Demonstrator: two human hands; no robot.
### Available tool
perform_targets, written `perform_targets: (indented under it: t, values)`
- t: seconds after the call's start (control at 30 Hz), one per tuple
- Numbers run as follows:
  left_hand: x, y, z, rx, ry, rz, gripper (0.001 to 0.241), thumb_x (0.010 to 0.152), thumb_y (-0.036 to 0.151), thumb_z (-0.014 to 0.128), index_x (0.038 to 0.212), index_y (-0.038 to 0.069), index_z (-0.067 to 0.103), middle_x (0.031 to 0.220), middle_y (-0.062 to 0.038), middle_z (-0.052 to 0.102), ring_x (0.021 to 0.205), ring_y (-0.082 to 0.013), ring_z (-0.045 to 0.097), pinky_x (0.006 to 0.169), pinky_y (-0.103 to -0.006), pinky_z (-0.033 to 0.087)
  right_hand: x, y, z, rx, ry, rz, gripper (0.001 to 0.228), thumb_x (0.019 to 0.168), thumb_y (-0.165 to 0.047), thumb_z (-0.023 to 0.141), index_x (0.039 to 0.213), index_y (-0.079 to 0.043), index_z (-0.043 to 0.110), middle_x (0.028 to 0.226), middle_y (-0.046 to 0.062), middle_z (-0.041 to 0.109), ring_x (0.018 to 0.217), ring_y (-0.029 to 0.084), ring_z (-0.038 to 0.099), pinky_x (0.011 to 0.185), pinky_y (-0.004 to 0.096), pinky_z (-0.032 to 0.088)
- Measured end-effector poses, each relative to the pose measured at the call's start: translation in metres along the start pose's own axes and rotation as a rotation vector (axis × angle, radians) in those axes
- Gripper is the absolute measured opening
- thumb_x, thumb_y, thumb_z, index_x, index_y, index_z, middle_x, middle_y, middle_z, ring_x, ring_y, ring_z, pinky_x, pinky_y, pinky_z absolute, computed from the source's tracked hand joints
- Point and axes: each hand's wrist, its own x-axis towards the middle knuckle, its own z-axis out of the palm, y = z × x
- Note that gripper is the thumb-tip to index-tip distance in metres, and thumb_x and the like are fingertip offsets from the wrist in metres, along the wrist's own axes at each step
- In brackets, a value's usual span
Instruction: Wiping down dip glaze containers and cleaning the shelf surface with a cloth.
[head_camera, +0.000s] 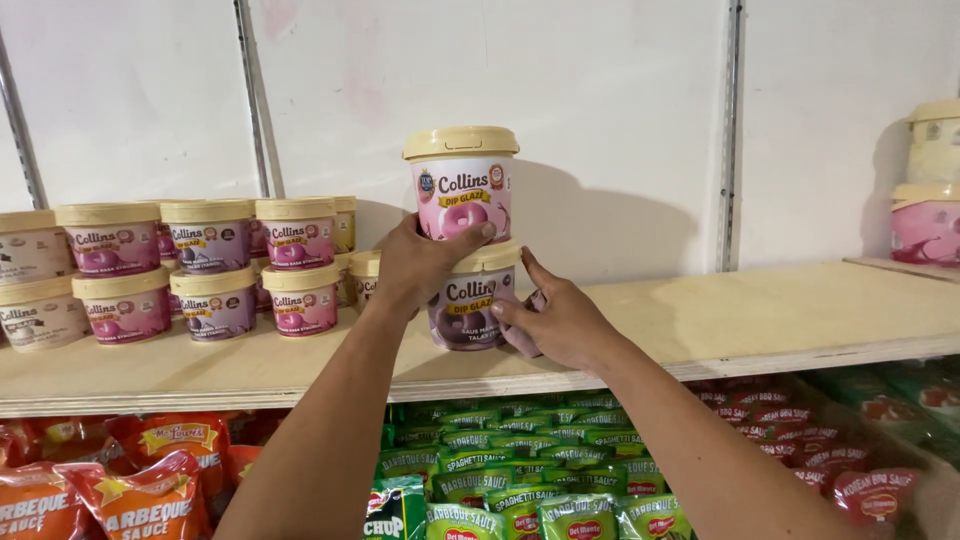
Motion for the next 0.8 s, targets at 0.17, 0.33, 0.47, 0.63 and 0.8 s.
perform_targets:
  t: [0.17, 0.33, 0.47, 0.63, 0.8]
  values:
    - [-0.002, -0.003, 0.003, -0.045, 0.017, -0.021, 0.071, 0.064, 0.049, 0.089, 0.112, 0.0, 0.07, 0.105, -0.011, 0.079, 0.092, -0.0176, 0.078, 0.082, -0.033, 0.062, -0.004, -0.007, -0.002, -0.092, 0.011, 0.016, 0.1, 0.087, -0.034, 0.075, 0.164, -0.017, 0.015, 0.072, 0.007, 0.062, 0.061, 0.012, 0.057, 0.057, 0.028, 0.051]
    - [-0.01, 0.0, 0.007, -0.065, 0.016, -0.002, 0.066, 0.069, 0.048, 0.087, 0.112, 0.0, 0.072, 0.105, -0.011, 0.08, 0.092, -0.0176, 0.078, 0.082, -0.0326, 0.062, -0.007, -0.01, 0.004, -0.06, 0.012, 0.028, 0.099, 0.085, -0.029, 0.073, 0.164, -0.014, 0.015, 0.075, 0.01, 0.066, 0.065, 0.017, 0.062, 0.062, 0.031, 0.053]
    - [-0.026, 0.004, 0.018, -0.044, 0.13, 0.024, 0.07, 0.072, 0.055, 0.08, 0.116, 0.001, 0.069, 0.109, -0.013, 0.077, 0.098, -0.0222, 0.076, 0.085, -0.0365, 0.06, -0.004, 0.006, 0.006, -0.277, 0.083, -0.06, 0.074, 0.084, -0.023, 0.07, 0.146, -0.002, 0.035, 0.095, 0.017, 0.07, 0.088, 0.03, 0.069, 0.08, 0.039, 0.055]
    - [-0.036, -0.029, 0.043, 0.203, 0.321, 0.052, 0.082, 0.09, 0.064, 0.063, 0.13, -0.007, 0.057, 0.128, -0.027, 0.066, 0.119, -0.0387, 0.065, 0.103, -0.0457, 0.05, -0.014, 0.003, -0.002, -0.486, -0.026, -0.163, 0.042, 0.086, -0.018, 0.064, 0.125, -0.001, 0.06, 0.112, 0.018, 0.071, 0.106, 0.035, 0.068, 0.092, 0.043, 0.053]
    - [-0.064, -0.045, 0.066, 0.51, 0.495, 0.26, 0.113, 0.101, 0.056, 0.07, 0.148, -0.024, 0.008, 0.14, -0.052, 0.039, 0.129, -0.0608, 0.046, 0.105, -0.0534, 0.044, -0.01, 0.018, -0.026, -0.31, -0.284, -0.173, 0.038, 0.086, -0.006, 0.055, 0.116, -0.014, 0.077, 0.108, 0.011, 0.08, 0.096, 0.027, 0.074, 0.09, 0.037, 0.056]
